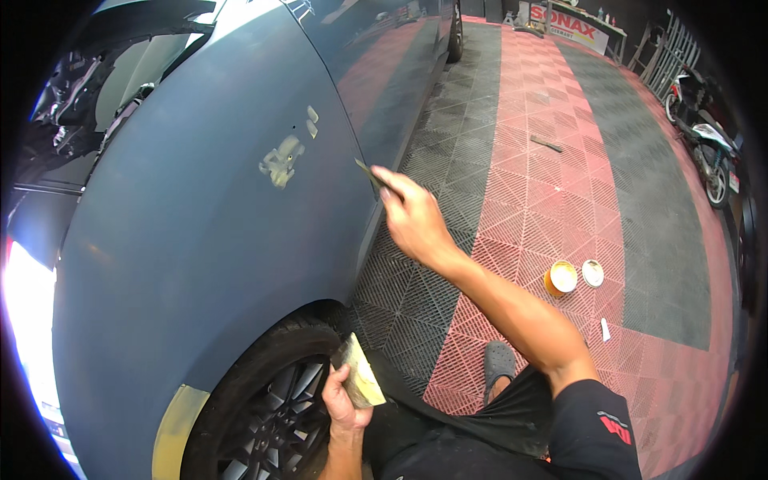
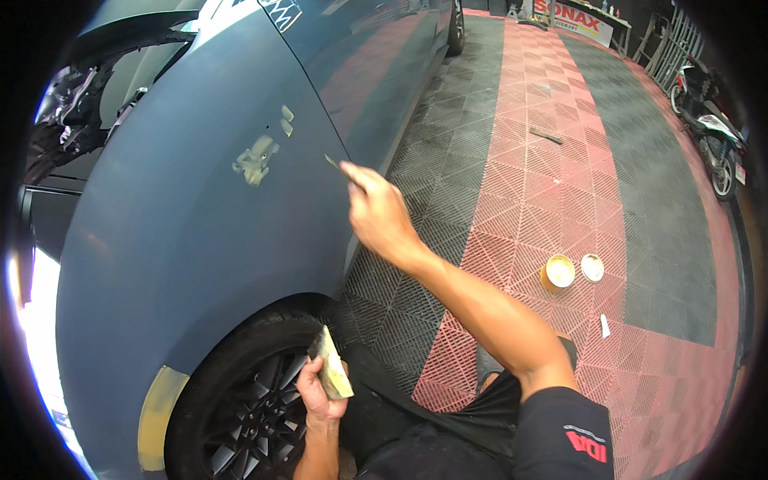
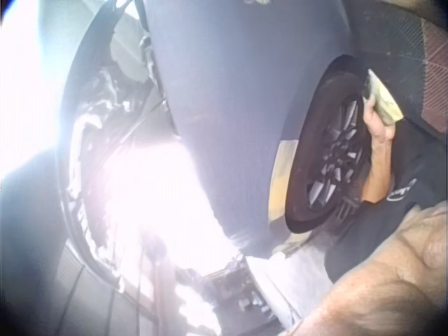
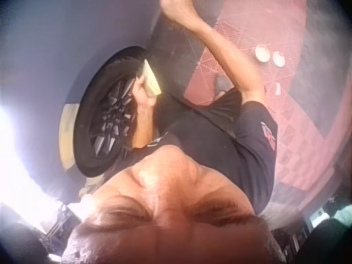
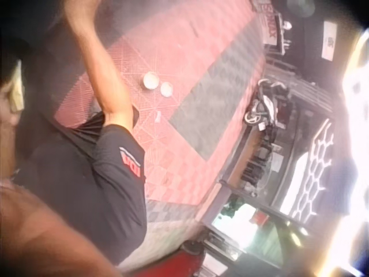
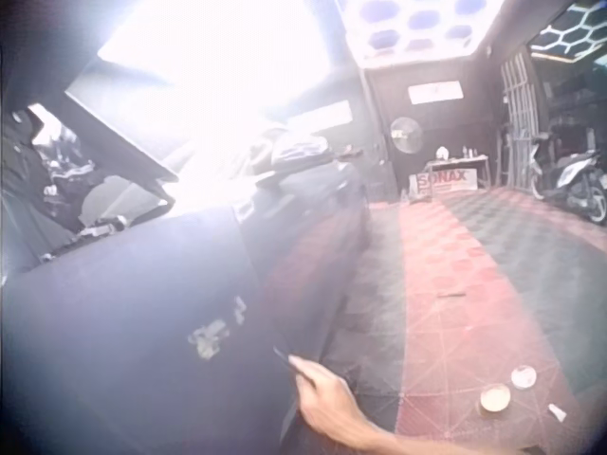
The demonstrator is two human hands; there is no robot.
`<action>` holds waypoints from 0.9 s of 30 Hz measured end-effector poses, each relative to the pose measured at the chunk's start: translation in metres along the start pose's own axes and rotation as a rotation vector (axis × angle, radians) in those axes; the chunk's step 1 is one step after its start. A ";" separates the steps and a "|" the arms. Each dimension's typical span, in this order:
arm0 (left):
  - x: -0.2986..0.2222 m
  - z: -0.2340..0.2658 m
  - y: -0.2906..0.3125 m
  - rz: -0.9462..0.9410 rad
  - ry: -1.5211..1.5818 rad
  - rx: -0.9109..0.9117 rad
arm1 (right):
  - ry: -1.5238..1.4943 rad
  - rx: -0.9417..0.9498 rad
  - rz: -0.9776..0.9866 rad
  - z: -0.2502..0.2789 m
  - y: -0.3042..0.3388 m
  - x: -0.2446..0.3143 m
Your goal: The person sands yellow filler patches on the front bumper and fender of a dark gray car using a sanding block and sandpaper. The person moves around the front of the vehicle, sanding different areas of the filler to smooth the surface.
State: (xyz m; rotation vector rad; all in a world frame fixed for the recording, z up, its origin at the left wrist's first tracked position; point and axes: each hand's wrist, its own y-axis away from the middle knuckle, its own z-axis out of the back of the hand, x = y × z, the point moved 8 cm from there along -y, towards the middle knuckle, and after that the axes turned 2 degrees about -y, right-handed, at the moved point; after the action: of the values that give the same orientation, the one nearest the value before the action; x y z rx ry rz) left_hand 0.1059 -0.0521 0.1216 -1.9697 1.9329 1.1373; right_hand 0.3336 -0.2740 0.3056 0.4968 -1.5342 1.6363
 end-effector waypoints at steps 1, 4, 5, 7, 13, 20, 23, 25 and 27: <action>0.007 0.009 0.001 0.027 -0.004 0.029 | -0.033 0.023 -0.095 -0.014 -0.020 0.000; 0.024 0.044 0.012 0.057 -0.011 0.006 | -0.211 0.062 -0.342 -0.047 -0.058 0.017; 0.033 0.048 0.013 0.077 -0.010 0.016 | -0.150 -0.017 -0.250 -0.046 -0.070 0.013; 0.040 0.063 0.018 0.091 -0.005 -0.009 | -0.136 -0.043 -0.252 -0.056 -0.087 0.014; 0.049 0.088 0.025 0.077 -0.003 -0.074 | -0.214 -0.006 -0.357 -0.074 -0.103 0.016; 0.059 0.091 0.019 0.148 -0.009 0.001 | -0.096 -0.121 -0.105 -0.089 -0.055 0.047; 0.057 0.071 0.009 0.127 -0.025 0.014 | -0.211 0.002 -0.300 -0.069 -0.046 0.051; 0.054 0.046 0.001 0.148 -0.014 0.075 | -0.241 0.013 -0.386 -0.029 -0.028 0.042; 0.049 0.031 -0.008 0.168 -0.001 0.149 | -0.485 -0.023 -0.472 -0.002 0.000 0.025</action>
State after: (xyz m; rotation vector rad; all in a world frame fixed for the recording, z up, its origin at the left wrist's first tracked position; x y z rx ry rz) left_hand 0.0946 -0.0707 0.0674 -1.7601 2.1486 0.9972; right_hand 0.3190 -0.2642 0.3240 1.2096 -1.6074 1.1774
